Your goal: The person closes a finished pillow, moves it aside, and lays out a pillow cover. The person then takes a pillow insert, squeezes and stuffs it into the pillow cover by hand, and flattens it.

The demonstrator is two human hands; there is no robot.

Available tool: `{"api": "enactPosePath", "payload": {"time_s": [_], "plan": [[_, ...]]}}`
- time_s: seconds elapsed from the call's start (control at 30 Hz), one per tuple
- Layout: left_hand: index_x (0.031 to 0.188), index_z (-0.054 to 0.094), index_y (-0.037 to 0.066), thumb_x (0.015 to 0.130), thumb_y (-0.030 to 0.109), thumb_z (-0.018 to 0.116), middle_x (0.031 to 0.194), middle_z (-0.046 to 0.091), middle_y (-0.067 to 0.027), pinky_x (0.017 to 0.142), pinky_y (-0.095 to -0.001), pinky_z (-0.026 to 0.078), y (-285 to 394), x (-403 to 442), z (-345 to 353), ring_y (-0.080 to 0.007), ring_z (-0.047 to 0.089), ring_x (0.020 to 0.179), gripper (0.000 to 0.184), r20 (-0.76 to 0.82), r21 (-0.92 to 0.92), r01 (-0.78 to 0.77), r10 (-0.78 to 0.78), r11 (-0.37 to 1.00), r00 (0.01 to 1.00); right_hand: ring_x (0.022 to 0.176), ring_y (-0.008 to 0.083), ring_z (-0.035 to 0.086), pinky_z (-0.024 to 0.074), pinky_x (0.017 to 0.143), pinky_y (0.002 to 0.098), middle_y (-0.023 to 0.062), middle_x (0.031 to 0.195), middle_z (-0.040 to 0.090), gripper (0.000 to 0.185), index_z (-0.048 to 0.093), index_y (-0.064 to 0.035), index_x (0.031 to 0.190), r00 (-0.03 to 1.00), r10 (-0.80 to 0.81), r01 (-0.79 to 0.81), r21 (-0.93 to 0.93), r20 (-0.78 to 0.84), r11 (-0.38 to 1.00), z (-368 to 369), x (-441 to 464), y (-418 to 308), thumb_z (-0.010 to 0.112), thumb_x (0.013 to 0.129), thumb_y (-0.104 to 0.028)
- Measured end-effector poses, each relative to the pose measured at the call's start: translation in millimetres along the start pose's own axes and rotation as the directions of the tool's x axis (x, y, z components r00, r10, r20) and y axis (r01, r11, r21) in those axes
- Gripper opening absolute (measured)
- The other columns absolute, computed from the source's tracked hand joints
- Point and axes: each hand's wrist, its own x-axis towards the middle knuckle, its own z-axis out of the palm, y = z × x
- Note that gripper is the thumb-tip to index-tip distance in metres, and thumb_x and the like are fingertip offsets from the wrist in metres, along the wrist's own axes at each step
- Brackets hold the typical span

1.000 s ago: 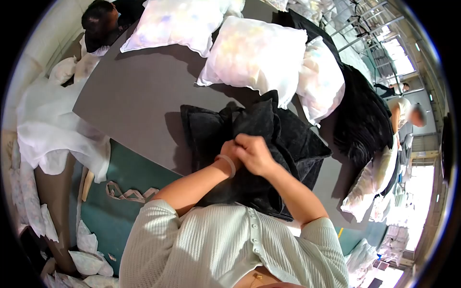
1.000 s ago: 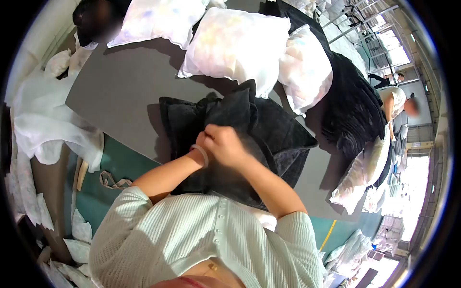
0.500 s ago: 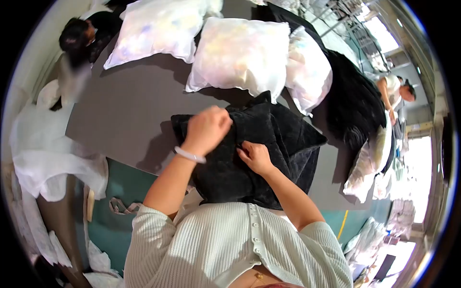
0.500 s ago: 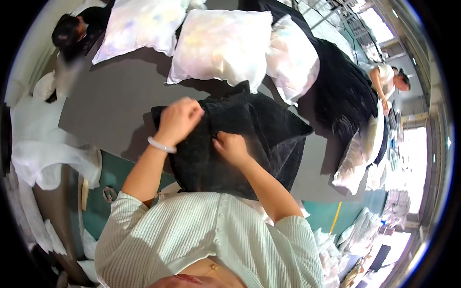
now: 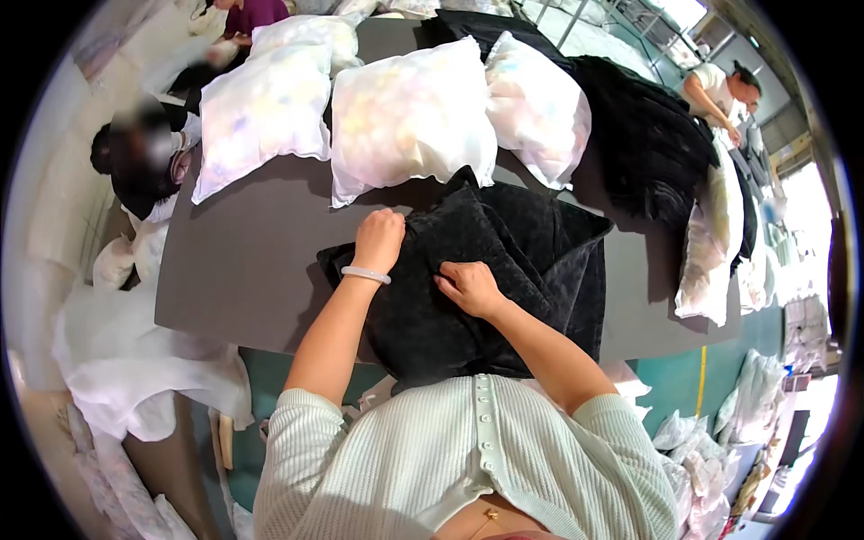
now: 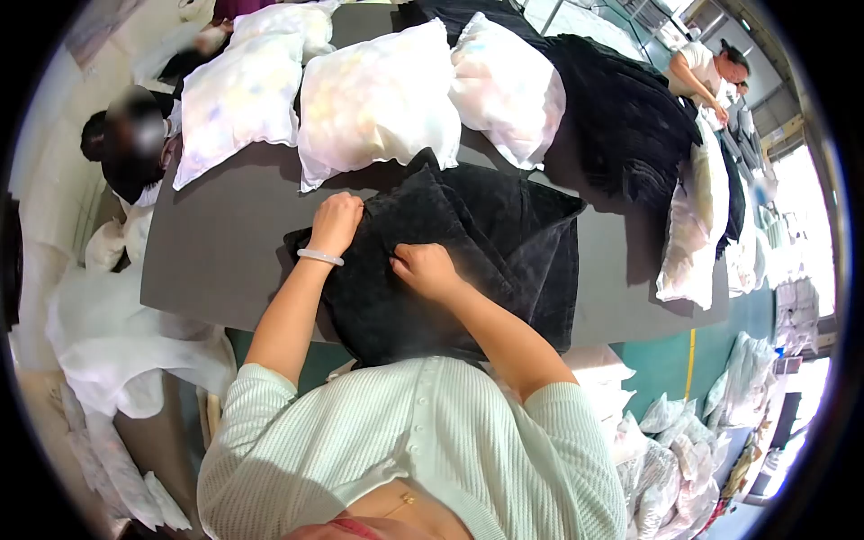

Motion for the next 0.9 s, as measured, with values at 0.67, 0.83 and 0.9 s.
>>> {"api": "enactPosePath", "payload": {"time_s": [0.67, 0.83, 0.9], "plan": [[0.085, 0.055, 0.005, 0.086, 0.011, 0.059, 0.081, 0.053, -0.0133, 0.061, -0.0441, 0.046, 41.0, -22.6, -25.6, -0.0351, 0.058, 0.072, 0.007, -0.25, -0.07, -0.127, 0.106, 0.989, 0.963, 0.067, 0.0385, 0.061, 0.0469, 0.062, 0.0472, 0.0192, 0.067, 0.06, 0.029, 0.06, -0.0026, 0.073, 0.996, -0.03, 0.046, 0.197, -0.084, 0.979, -19.5, -15.5, 0.2, 0.058, 0.084, -0.029], [0.084, 0.064, 0.004, 0.085, 0.011, 0.062, 0.082, 0.059, -0.0135, 0.066, -0.0408, 0.046, 23.7, -7.6, -13.6, -0.0335, 0.058, 0.072, 0.007, -0.231, -0.273, 0.04, -0.106, 0.961, 0.967, 0.064, 0.0395, 0.056, 0.0433, 0.059, 0.0453, 0.0204, 0.068, 0.057, 0.023, 0.058, -0.001, 0.078, 0.944, -0.088, 0.171, 0.244, -0.318, 0.955, -50.6, 48.5, -6.2, 0.06, 0.086, -0.022], [0.083, 0.065, 0.004, 0.083, 0.012, 0.063, 0.082, 0.06, -0.0148, 0.068, -0.0421, 0.046, 19.2, -4.3, -12.3, -0.0354, 0.058, 0.075, 0.008, -0.182, -0.172, 0.071, -0.102, 0.983, 0.978, 0.068, 0.0379, 0.058, 0.0448, 0.061, 0.0437, 0.0181, 0.07, 0.059, 0.017, 0.06, -0.003, 0.082, 0.903, -0.151, 0.218, 0.127, -0.402, 0.968, -55.3, 92.4, -0.1, 0.063, 0.083, -0.02]]}}
